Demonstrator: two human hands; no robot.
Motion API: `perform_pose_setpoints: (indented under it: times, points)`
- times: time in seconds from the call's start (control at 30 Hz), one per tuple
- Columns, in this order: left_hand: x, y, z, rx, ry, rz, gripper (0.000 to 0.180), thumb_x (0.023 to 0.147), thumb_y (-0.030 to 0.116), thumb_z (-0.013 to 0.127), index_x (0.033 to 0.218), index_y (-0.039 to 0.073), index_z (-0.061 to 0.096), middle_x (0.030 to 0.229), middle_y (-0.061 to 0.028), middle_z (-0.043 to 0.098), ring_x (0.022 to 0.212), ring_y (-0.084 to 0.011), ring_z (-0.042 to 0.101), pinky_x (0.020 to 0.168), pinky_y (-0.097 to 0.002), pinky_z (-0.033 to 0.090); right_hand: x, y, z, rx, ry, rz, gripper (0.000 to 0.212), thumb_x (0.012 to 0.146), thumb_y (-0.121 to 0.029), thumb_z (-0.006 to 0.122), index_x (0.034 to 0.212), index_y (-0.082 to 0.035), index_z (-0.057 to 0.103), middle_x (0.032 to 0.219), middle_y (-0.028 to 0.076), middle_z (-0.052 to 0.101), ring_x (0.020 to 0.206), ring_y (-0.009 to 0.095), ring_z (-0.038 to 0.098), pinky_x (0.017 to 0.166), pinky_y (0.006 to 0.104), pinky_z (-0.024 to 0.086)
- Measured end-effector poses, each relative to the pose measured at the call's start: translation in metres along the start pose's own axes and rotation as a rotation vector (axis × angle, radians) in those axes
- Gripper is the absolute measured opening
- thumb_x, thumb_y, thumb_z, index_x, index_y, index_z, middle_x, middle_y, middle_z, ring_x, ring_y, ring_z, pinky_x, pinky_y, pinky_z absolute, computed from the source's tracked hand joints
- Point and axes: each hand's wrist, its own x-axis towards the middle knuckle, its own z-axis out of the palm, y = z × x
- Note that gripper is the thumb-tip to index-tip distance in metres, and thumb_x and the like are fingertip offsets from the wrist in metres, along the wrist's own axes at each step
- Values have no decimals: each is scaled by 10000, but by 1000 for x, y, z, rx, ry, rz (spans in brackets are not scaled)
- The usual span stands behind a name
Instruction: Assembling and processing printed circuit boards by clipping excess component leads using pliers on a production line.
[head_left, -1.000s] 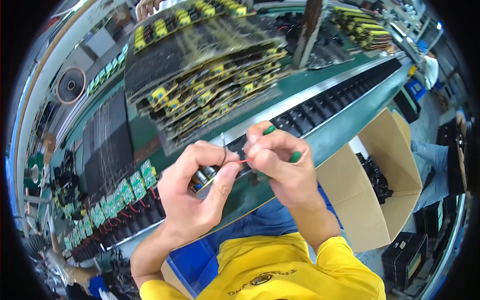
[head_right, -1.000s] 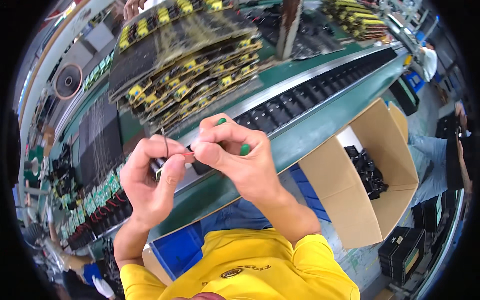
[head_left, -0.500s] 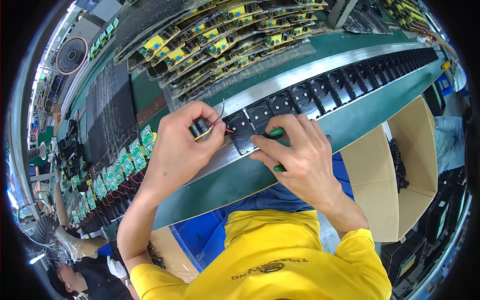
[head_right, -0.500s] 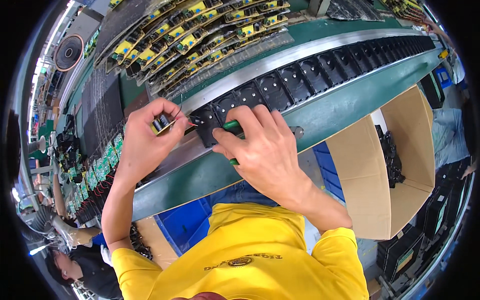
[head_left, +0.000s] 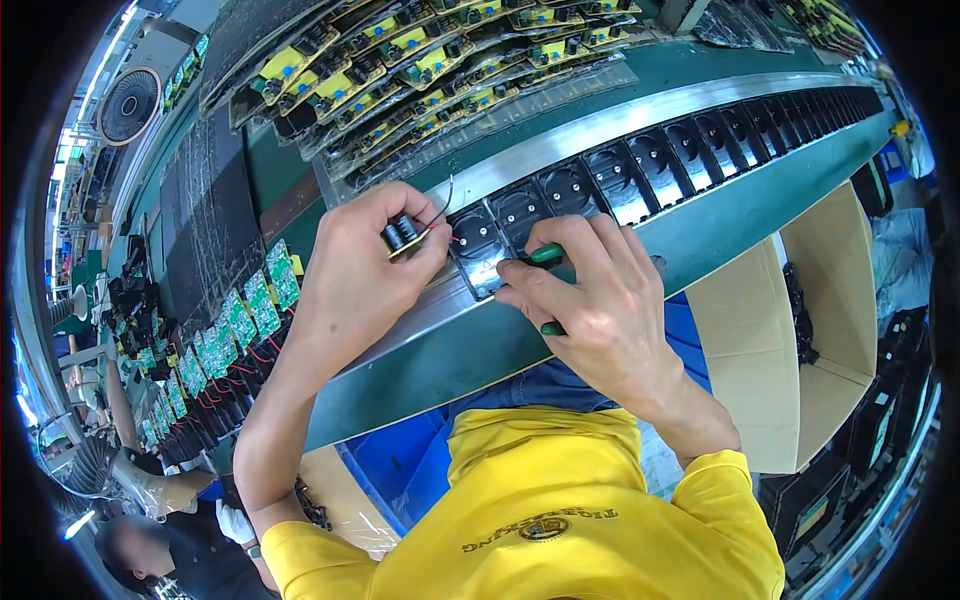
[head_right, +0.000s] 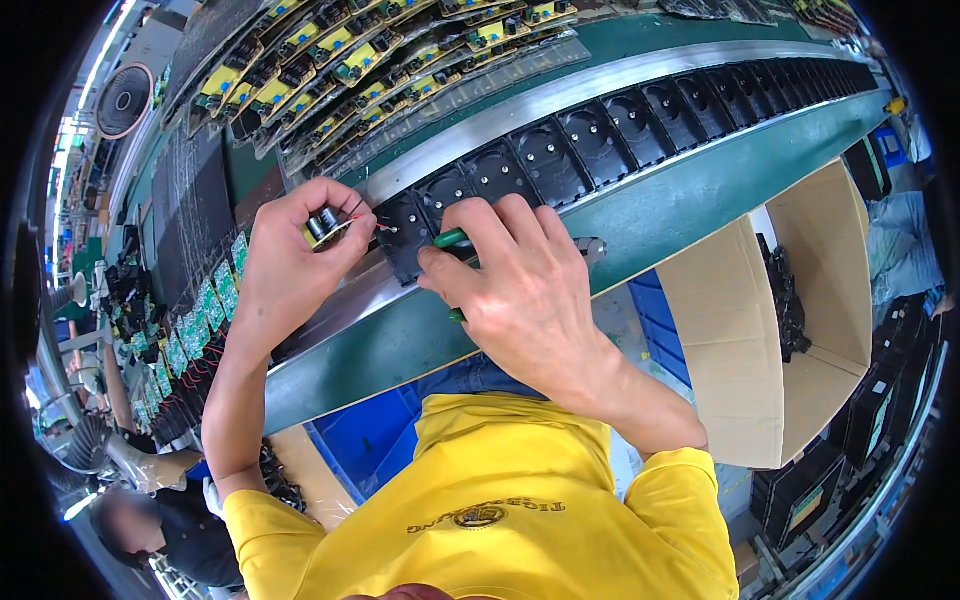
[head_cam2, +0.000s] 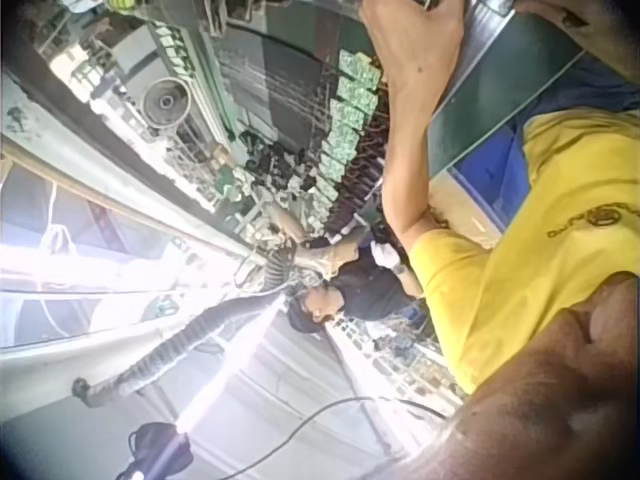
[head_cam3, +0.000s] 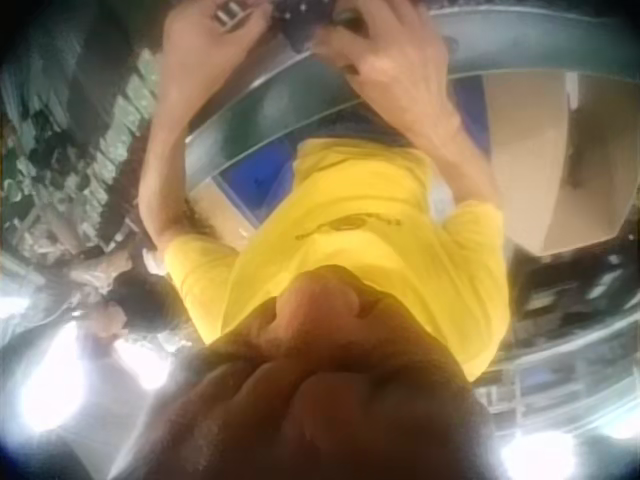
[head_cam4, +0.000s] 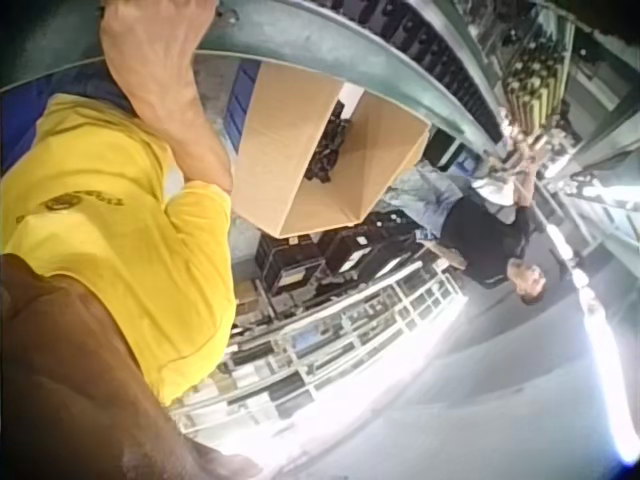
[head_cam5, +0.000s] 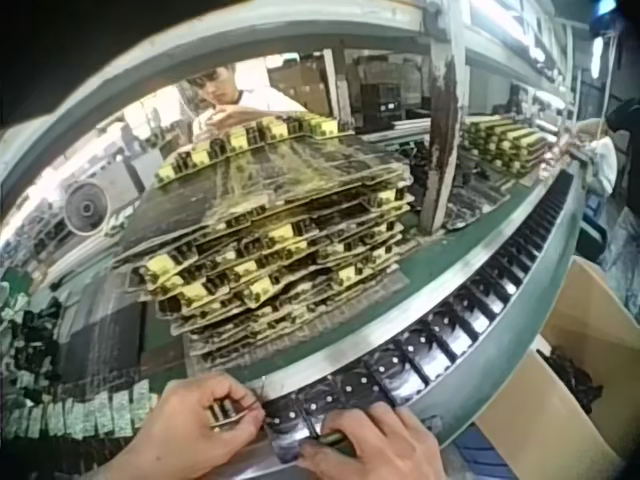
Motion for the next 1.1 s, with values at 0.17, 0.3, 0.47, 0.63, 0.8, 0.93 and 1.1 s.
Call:
perform_pose_setpoints:
  times: [0.17,0.3,0.47,0.63,0.8,0.93,1.1]
  points:
    - [1,-2,2,25,-3,33,59,941,22,797,976,6,752,839,-24,757,712,-115,584,696,-269,493,0,1,1,6,-2,4,159,877,-164,943,1025,-136,894,1187,24,692,944,210,597,852,358,528]
    - [0,-2,1,39,1,33,59,941,22,797,975,5,752,841,-27,757,713,-118,584,696,-271,493,0,2,0,5,-10,6,160,876,-165,943,1025,-136,894,1187,23,692,940,210,595,851,357,529]
    - [-1,-1,1,50,8,32,55,943,23,795,972,4,752,846,-32,760,717,-122,585,696,-274,495,0,2,-1,8,-23,10,167,872,-165,945,1029,-140,894,1187,24,692,936,210,594,849,357,529]
    - [0,5,4,66,-6,33,80,919,21,803,974,-15,757,889,-71,791,750,-197,648,749,-322,538,0,2,0,8,-22,14,158,870,-166,947,1017,-145,895,1189,22,692,931,213,594,848,357,529]
    - [1,9,4,82,-34,27,106,906,20,812,992,-23,768,949,-101,815,789,-274,708,802,-373,576,0,2,-2,-8,-20,-8,250,849,-141,957,1089,-142,885,1185,20,694,921,208,590,848,352,527]
    - [2,6,1,101,-68,78,93,927,19,810,1013,-1,780,985,-85,803,812,-278,708,804,-378,572,11,-5,-14,143,-14,23,338,875,-150,941,1201,-125,854,1149,24,689,895,193,576,832,344,517]
    - [1,-12,-9,155,-119,256,99,958,12,797,1049,49,802,1043,-47,771,870,-272,706,813,-377,566,40,-9,-28,864,37,185,309,1059,-308,798,1267,-81,769,1025,37,654,817,161,531,768,331,477]
